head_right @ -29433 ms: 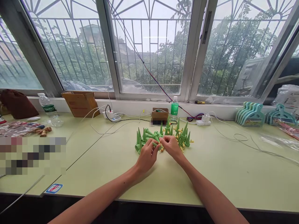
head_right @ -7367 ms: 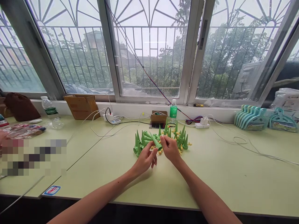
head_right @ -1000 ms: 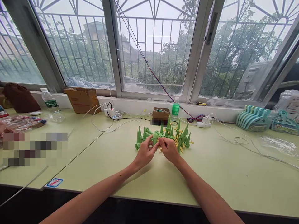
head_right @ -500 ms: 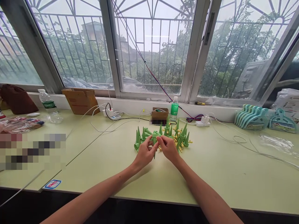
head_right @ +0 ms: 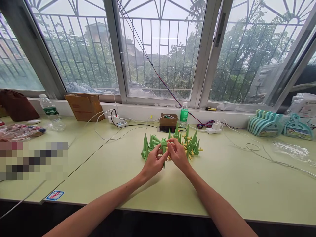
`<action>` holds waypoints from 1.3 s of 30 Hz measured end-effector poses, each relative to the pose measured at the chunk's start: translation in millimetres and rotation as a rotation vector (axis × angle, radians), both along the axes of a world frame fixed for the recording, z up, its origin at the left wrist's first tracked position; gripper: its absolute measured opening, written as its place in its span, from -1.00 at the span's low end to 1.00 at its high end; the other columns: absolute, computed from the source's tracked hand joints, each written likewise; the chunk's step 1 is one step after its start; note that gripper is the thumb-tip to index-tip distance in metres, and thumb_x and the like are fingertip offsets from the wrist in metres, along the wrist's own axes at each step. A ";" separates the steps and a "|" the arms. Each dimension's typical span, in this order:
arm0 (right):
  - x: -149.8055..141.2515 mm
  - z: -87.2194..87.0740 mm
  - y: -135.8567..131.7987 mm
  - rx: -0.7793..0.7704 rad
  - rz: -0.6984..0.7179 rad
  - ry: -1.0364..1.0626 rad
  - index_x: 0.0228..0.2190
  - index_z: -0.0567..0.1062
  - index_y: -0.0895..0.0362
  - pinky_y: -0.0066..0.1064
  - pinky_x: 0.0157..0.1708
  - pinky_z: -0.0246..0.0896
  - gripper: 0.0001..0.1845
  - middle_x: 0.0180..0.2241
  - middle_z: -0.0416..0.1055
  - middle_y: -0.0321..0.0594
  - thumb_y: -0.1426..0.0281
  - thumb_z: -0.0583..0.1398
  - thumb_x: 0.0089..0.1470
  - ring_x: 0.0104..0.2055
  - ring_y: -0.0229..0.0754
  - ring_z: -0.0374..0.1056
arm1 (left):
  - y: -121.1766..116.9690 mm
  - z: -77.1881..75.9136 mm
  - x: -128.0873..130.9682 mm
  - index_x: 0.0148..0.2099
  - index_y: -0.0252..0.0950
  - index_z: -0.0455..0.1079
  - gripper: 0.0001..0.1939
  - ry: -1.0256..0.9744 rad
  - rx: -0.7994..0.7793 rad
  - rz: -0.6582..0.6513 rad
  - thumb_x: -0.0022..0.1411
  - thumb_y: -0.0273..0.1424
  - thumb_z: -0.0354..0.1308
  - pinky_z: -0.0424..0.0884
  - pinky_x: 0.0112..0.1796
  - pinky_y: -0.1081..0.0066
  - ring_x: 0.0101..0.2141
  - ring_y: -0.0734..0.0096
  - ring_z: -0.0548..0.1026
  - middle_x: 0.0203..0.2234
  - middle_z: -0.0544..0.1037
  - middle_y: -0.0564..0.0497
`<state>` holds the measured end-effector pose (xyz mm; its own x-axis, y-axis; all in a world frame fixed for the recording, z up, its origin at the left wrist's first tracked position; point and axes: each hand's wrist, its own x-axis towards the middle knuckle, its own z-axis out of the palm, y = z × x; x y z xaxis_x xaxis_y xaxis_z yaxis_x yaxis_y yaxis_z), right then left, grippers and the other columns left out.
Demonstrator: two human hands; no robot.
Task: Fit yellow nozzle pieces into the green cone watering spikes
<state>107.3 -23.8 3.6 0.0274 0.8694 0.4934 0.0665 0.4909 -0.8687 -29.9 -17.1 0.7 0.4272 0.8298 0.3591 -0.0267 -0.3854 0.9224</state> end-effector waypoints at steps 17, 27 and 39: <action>4.2 2.0 -1.1 -0.083 0.096 -0.009 -0.31 0.28 0.09 -0.55 -0.75 -0.06 -0.65 -0.67 0.24 -0.45 0.05 0.12 0.17 -0.71 -0.33 0.19 | 1.7 1.8 -2.8 0.30 -0.42 0.00 -0.16 -0.083 -0.308 -0.116 0.15 -0.07 0.22 0.06 -0.76 0.57 -0.73 0.68 0.14 -0.56 0.34 0.17; 7.4 1.4 1.7 -0.096 0.107 0.008 -0.41 0.30 0.11 -0.57 -0.76 -0.13 -0.65 -0.69 0.23 -0.46 0.08 0.16 0.15 -0.75 -0.41 0.10 | 0.7 4.8 -3.4 0.28 -0.39 0.06 -0.17 -0.055 -0.324 -0.109 0.11 -0.07 0.24 0.03 -0.75 0.57 -0.73 0.68 0.11 -0.58 0.33 0.18; 8.2 2.2 0.8 -0.094 0.091 -0.011 -0.43 0.31 0.11 -0.55 -0.75 -0.08 -0.64 -0.69 0.24 -0.44 0.08 0.22 0.08 -0.72 -0.37 0.18 | 0.0 5.7 -5.2 0.23 -0.35 0.17 -0.25 -0.059 -0.332 -0.130 0.10 -0.10 0.25 0.05 -0.74 0.56 -0.75 0.69 0.11 -0.58 0.34 0.18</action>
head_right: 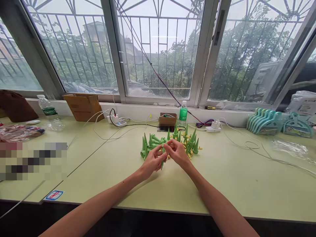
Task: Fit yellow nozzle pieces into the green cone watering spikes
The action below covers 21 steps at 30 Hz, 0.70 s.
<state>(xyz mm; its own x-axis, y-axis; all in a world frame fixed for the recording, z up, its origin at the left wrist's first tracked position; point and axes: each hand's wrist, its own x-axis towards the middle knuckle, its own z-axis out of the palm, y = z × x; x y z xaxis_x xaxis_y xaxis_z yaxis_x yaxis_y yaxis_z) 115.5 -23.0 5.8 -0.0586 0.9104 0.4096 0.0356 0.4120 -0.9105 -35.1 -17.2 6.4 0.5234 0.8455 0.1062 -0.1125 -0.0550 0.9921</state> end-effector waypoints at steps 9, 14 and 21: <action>3.6 -4.7 3.9 0.013 -0.038 -0.036 -0.41 0.31 0.10 -0.55 -0.73 -0.09 -0.64 -0.69 0.15 -0.48 0.10 0.25 0.04 -0.71 -0.39 0.08 | 0.1 0.1 0.6 0.24 -0.38 0.16 -0.24 -0.018 0.020 -0.028 0.10 -0.10 0.25 0.03 -0.75 0.56 -0.76 0.70 0.09 -0.58 0.33 0.17; 3.9 -3.0 2.8 0.004 -0.064 -0.058 -0.44 0.32 0.11 -0.54 -0.71 -0.09 -0.63 -0.68 0.16 -0.45 0.07 0.24 0.06 -0.68 -0.39 0.04 | 0.6 -3.3 0.1 0.22 -0.35 0.18 -0.27 -0.011 0.015 -0.031 0.12 -0.08 0.23 0.04 -0.73 0.57 -0.74 0.70 0.09 -0.58 0.33 0.17; 4.2 -2.6 2.0 0.017 -0.090 -0.080 -0.47 0.33 0.11 -0.53 -0.69 -0.10 -0.60 -0.67 0.15 -0.44 0.04 0.26 0.01 -0.66 -0.36 0.02 | 1.4 -4.2 -0.8 0.25 -0.33 0.15 -0.24 -0.012 -0.002 -0.040 0.12 -0.06 0.23 0.02 -0.71 0.57 -0.73 0.70 0.09 -0.58 0.33 0.17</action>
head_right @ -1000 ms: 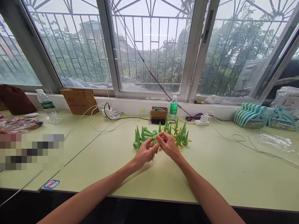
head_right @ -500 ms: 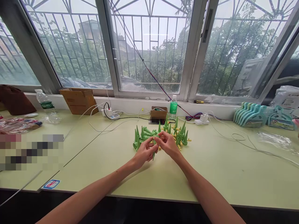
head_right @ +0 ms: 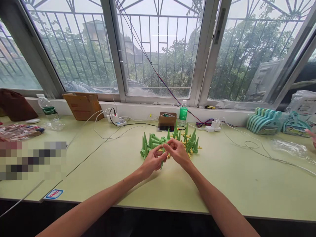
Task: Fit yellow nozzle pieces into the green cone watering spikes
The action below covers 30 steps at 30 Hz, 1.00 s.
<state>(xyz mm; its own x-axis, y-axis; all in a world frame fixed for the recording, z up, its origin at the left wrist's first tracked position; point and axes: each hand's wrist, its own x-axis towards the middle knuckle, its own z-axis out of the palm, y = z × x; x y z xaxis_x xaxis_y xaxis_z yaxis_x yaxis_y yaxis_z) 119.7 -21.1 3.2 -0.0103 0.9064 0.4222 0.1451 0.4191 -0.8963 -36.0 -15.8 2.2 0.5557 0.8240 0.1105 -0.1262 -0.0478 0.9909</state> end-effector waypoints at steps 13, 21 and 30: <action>-2.9 2.2 -1.8 0.016 -0.001 -0.007 -0.45 0.33 0.11 -0.51 -0.69 0.00 -0.60 -0.70 0.18 -0.46 0.04 0.23 0.06 -0.70 -0.35 0.13 | 0.5 2.5 -1.9 0.20 -0.34 0.21 -0.34 -0.056 -0.009 -0.072 0.16 -0.08 0.20 0.00 -0.72 0.56 -0.77 0.74 0.10 -0.54 0.38 0.13; -3.5 1.3 -0.4 0.032 -0.012 0.002 -0.41 0.33 0.09 -0.51 -0.72 -0.04 -0.59 -0.69 0.19 -0.47 0.00 0.23 0.03 -0.72 -0.33 0.18 | 2.7 6.1 -1.3 0.07 -0.34 0.30 -0.47 -0.158 -0.115 -0.175 0.21 -0.06 0.12 -0.01 -0.74 0.55 -0.79 0.71 0.17 -0.54 0.40 0.10; -4.1 2.8 -2.7 0.029 -0.006 0.016 -0.40 0.32 0.07 -0.49 -0.72 0.07 -0.56 -0.70 0.15 -0.50 -0.02 0.25 -0.01 -0.73 -0.31 0.18 | 2.9 6.1 -1.7 0.08 -0.33 0.30 -0.45 -0.138 -0.103 -0.181 0.19 -0.06 0.16 0.01 -0.74 0.56 -0.78 0.72 0.17 -0.52 0.41 0.08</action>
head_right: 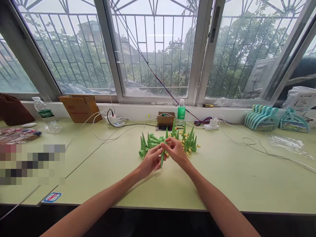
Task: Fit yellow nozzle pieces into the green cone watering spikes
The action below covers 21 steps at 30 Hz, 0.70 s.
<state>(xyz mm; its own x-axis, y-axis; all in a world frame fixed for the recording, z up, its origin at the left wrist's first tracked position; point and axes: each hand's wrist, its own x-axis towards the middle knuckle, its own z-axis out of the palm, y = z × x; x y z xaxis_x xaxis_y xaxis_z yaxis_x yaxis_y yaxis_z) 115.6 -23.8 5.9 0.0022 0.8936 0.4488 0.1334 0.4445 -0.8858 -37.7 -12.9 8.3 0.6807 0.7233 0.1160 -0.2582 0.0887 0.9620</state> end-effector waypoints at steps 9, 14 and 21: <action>-5.6 4.6 -2.6 -0.004 0.014 -0.019 -0.38 0.34 0.07 -0.46 -0.69 0.15 -0.64 -0.68 0.29 -0.42 0.03 0.17 0.10 -0.72 -0.27 0.27 | -3.9 -1.1 4.0 0.11 -0.33 0.28 -0.37 0.112 0.159 0.152 0.14 -0.01 0.18 0.10 -0.73 0.57 -0.76 0.70 0.21 -0.51 0.43 0.08; -5.6 3.5 -1.2 -0.007 0.018 -0.013 -0.38 0.34 0.07 -0.45 -0.70 0.16 -0.64 -0.68 0.31 -0.41 0.03 0.17 0.10 -0.72 -0.26 0.27 | -4.3 0.2 4.9 0.11 -0.32 0.28 -0.37 0.133 0.182 0.153 0.14 0.00 0.17 0.12 -0.73 0.58 -0.77 0.68 0.23 -0.52 0.43 0.09; -5.6 2.7 -0.7 0.001 0.030 0.006 -0.37 0.34 0.07 -0.46 -0.71 0.15 -0.69 -0.67 0.30 -0.43 0.08 0.18 0.11 -0.72 -0.26 0.28 | -3.6 -0.9 4.8 0.13 -0.31 0.27 -0.40 0.128 0.213 0.143 0.18 -0.02 0.14 0.12 -0.74 0.59 -0.75 0.67 0.25 -0.52 0.41 0.09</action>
